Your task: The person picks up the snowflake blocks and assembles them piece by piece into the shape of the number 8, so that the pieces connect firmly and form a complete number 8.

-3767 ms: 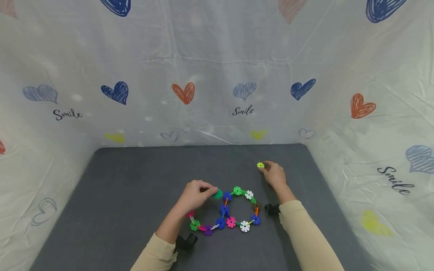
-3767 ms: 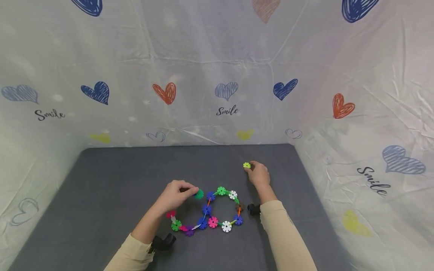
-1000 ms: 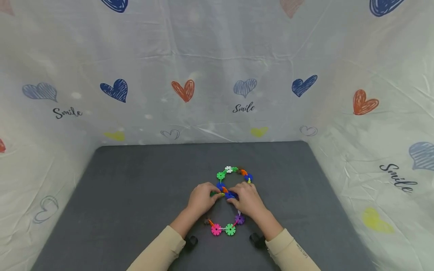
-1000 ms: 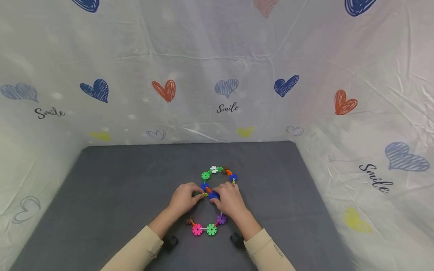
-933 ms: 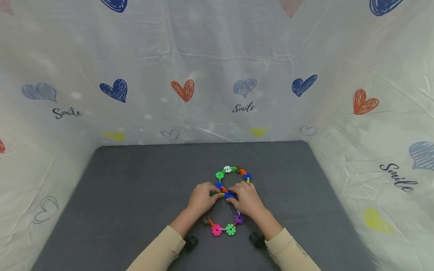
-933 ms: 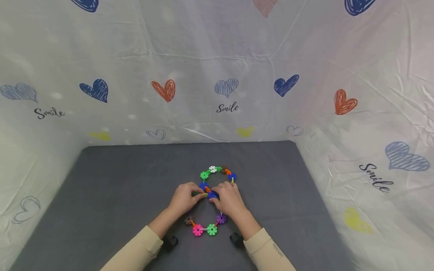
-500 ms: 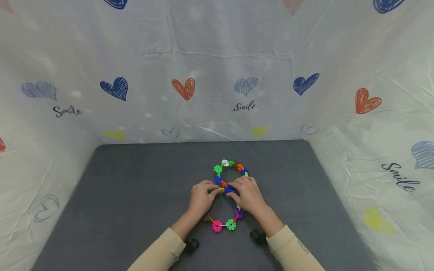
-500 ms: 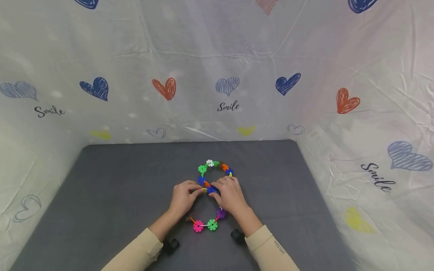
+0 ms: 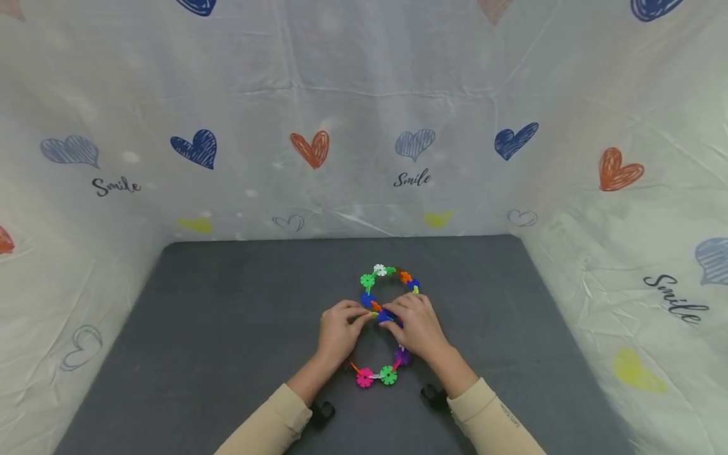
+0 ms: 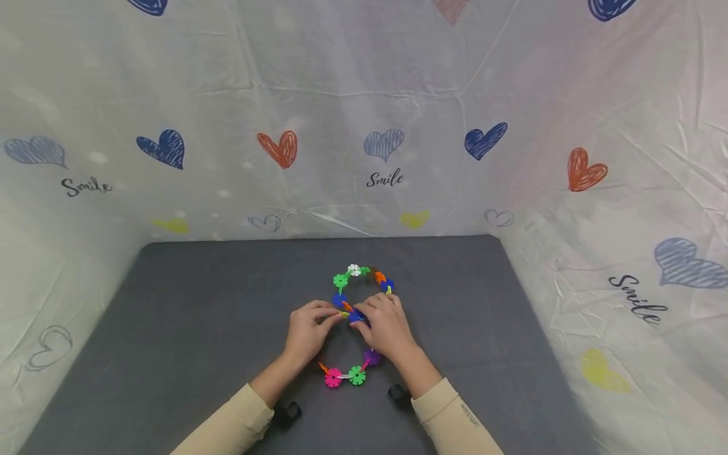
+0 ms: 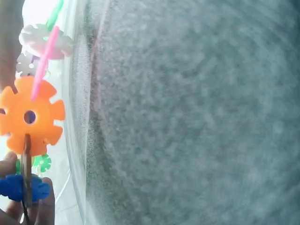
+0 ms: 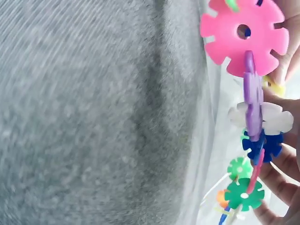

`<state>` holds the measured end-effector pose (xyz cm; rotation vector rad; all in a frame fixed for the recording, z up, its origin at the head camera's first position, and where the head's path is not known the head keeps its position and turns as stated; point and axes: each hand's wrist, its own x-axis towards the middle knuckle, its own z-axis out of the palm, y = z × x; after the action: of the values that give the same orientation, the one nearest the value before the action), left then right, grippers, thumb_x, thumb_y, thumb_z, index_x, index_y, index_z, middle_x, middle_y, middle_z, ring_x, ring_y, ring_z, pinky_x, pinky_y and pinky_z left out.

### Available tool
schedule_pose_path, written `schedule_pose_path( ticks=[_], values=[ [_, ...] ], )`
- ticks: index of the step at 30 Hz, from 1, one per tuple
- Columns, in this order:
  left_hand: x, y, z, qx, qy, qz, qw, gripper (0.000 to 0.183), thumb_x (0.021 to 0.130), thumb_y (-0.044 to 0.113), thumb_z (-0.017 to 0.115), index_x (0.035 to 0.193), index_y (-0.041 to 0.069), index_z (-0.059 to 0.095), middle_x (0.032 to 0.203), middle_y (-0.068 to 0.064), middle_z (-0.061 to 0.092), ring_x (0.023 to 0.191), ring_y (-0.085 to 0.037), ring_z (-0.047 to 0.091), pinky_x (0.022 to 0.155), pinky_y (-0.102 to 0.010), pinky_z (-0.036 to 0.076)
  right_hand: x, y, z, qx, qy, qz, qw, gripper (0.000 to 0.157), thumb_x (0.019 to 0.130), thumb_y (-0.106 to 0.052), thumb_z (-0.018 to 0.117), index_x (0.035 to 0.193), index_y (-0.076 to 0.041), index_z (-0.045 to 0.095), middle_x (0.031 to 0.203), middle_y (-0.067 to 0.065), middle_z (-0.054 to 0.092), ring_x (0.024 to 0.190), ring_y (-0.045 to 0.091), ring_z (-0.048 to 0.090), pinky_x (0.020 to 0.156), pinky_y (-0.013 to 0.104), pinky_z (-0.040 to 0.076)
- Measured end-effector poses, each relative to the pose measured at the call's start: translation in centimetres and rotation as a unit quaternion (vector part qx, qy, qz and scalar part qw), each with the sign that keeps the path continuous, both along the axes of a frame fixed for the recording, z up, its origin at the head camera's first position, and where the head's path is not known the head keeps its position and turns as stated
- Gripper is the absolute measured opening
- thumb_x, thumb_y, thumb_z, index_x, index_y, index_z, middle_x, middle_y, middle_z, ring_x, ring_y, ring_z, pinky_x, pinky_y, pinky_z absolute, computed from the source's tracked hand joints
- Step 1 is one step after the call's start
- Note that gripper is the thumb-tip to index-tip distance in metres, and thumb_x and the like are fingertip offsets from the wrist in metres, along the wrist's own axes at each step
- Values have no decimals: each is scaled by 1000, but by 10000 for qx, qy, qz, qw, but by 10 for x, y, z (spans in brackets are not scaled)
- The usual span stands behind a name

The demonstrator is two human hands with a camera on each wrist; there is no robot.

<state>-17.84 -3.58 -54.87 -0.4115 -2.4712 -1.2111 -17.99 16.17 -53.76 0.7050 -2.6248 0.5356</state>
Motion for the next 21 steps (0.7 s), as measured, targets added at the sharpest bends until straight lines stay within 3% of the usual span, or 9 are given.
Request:
schedule_pose_path(
  ticks=[5, 9, 13, 18, 21],
  values=[
    [0, 3, -1, 398, 198, -173, 9989, 7, 80, 13, 86, 83, 7, 82, 86, -1, 70, 80, -17, 70, 68, -31, 58, -1, -1, 3, 131, 399, 220, 9989, 35, 79, -33, 87, 104, -10, 78, 93, 3, 72, 95, 24, 63, 93, 50, 47],
    [0, 2, -5, 627, -82, -282, 9976, 8, 81, 14, 84, 85, 8, 82, 85, 0, 67, 78, -15, 66, 66, -25, 54, -4, -1, 4, 247, 591, 410, 9971, 35, 77, -30, 88, 103, -10, 77, 93, 2, 71, 94, 24, 64, 94, 52, 47],
    [5, -4, -6, 473, -850, -88, 9952, 17, 82, 17, 85, 97, 11, 79, 91, 0, 71, 77, -13, 64, 67, -25, 53, -12, 0, 1, 540, 274, 512, 9969, 34, 80, -32, 86, 107, -14, 77, 99, -1, 72, 100, 22, 65, 102, 53, 45],
    [9, -13, -2, 325, -2077, 217, 9774, 34, 81, 16, 86, 108, 9, 67, 92, -3, 70, 77, -13, 63, 68, -31, 54, -24, -1, -6, 872, -613, 722, 9917, 34, 85, -37, 81, 113, -19, 76, 105, -5, 72, 108, 18, 63, 110, 54, 39],
    [9, -16, -3, 137, -2407, 178, 9703, 34, 83, 18, 85, 108, 8, 65, 91, -5, 68, 75, -12, 61, 67, -32, 52, -26, -4, -9, 963, -1077, 771, 9865, 34, 85, -39, 80, 114, -20, 77, 107, -5, 73, 111, 19, 62, 111, 54, 37]
  ],
)
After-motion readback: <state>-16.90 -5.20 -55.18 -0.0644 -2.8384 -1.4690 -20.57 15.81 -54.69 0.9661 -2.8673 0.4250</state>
